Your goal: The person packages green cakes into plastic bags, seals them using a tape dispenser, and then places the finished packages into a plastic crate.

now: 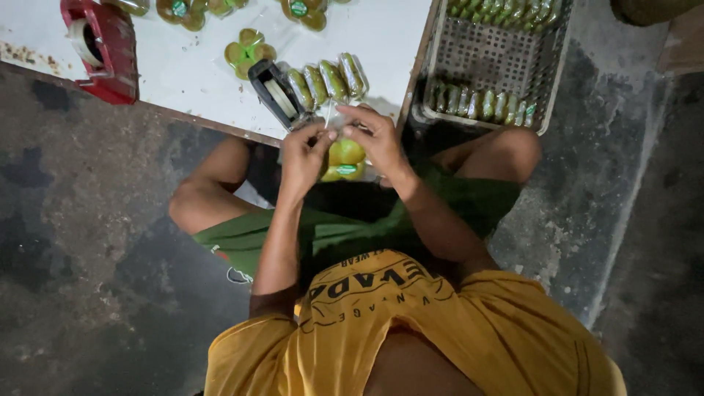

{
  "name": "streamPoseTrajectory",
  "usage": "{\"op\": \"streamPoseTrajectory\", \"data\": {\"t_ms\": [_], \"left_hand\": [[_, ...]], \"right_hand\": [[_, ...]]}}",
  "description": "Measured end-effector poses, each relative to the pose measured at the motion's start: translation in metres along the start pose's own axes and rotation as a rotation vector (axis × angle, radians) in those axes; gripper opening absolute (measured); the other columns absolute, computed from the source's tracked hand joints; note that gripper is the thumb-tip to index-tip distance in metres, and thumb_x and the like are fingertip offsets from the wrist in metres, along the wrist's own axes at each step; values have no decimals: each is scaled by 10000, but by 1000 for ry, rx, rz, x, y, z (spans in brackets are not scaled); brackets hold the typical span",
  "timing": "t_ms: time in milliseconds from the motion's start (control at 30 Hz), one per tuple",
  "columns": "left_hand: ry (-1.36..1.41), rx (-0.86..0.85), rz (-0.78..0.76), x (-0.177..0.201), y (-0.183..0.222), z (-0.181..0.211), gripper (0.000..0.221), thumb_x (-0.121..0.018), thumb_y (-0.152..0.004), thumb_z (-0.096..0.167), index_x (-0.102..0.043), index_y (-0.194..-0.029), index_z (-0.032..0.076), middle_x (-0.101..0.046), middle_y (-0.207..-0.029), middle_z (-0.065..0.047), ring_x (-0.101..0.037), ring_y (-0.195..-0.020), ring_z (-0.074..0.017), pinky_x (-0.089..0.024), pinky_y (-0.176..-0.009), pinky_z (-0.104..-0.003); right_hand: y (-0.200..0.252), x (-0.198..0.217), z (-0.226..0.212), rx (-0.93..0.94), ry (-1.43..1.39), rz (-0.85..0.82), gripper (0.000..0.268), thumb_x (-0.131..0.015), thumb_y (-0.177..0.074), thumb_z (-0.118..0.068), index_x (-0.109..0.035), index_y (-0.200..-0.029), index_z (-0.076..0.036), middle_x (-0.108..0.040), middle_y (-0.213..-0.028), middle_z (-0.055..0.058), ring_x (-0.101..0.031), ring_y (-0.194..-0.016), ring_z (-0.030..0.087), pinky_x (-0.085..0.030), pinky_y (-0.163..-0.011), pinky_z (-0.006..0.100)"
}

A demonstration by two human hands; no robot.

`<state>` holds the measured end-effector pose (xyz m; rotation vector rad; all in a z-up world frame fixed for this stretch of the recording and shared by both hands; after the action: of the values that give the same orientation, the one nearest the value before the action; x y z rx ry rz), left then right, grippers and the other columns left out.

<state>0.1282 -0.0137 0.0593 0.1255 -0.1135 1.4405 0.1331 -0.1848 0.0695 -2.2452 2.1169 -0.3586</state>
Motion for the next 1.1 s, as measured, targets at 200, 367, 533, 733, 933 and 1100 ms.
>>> {"op": "streamPoseTrajectory", "data": {"t_ms": [200, 367, 533, 733, 933, 1100], "left_hand": [[-137, -139, 73, 4, 4, 31, 267, -771, -977, 31, -632, -1204, 52, -749, -965, -86, -754, -917, -149, -562, -788, -269], [65, 24, 21, 2, -5, 20, 403, -775, -874, -43, -620, -1241, 16, -679, -922, -37, -651, -835, -113, -527, -723, -246], [134, 71, 157, 9, -11, -19, 335, -805, -862, -33, -658, -1159, 17, -675, -853, -44, -598, -757, -97, -482, -661, -247], [-15, -179, 221, 10, -9, 2, 186, -767, -888, 13, -672, -1046, -16, -613, -971, -48, -584, -926, -143, -478, -812, -306], [364, 16, 392, -12, 5, -81, 80, -669, -986, 25, -599, -956, 0, -590, -940, -21, -539, -907, -143, -434, -837, -301], [433, 37, 564, 15, 33, -81, 219, -582, -946, -29, -589, -1157, 26, -578, -900, -15, -530, -869, -109, -440, -832, -264]], "right_hand": [[-5, -3, 5, -16, 130, -36, 151, -747, -936, 5, -766, -1085, -4, -669, -971, 56, -645, -957, 154, -526, -851, 280], [-9, -18, 50, -392, -348, -219, 165, -697, -929, -38, -707, -1093, -26, -722, -1081, 16, -681, -1028, 158, -579, -914, 284], [-8, -10, 23, -140, -28, -123, 183, -748, -916, -12, -690, -1087, 18, -668, -1087, 119, -649, -1070, 225, -533, -958, 327], [-1, -12, 6, 127, 284, -14, 65, -728, -937, -20, -695, -991, -6, -629, -1064, 114, -633, -1045, 235, -499, -923, 304], [9, -14, 74, -121, -111, 156, 114, -683, -973, -41, -588, -928, 5, -599, -952, 56, -542, -929, 140, -440, -874, 276], [-3, -34, 89, -20, -316, 182, 207, -694, -982, -70, -525, -878, -14, -589, -948, 59, -554, -927, 122, -444, -881, 300]]}}
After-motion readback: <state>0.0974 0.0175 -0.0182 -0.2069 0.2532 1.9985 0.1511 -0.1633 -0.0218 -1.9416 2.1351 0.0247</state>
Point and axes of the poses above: each hand's wrist, its own y-axis away from the middle knuckle, its own x-axis out of the back of the hand, z = x × y, the point moved 10 cm from there along -y, towards the middle knuckle
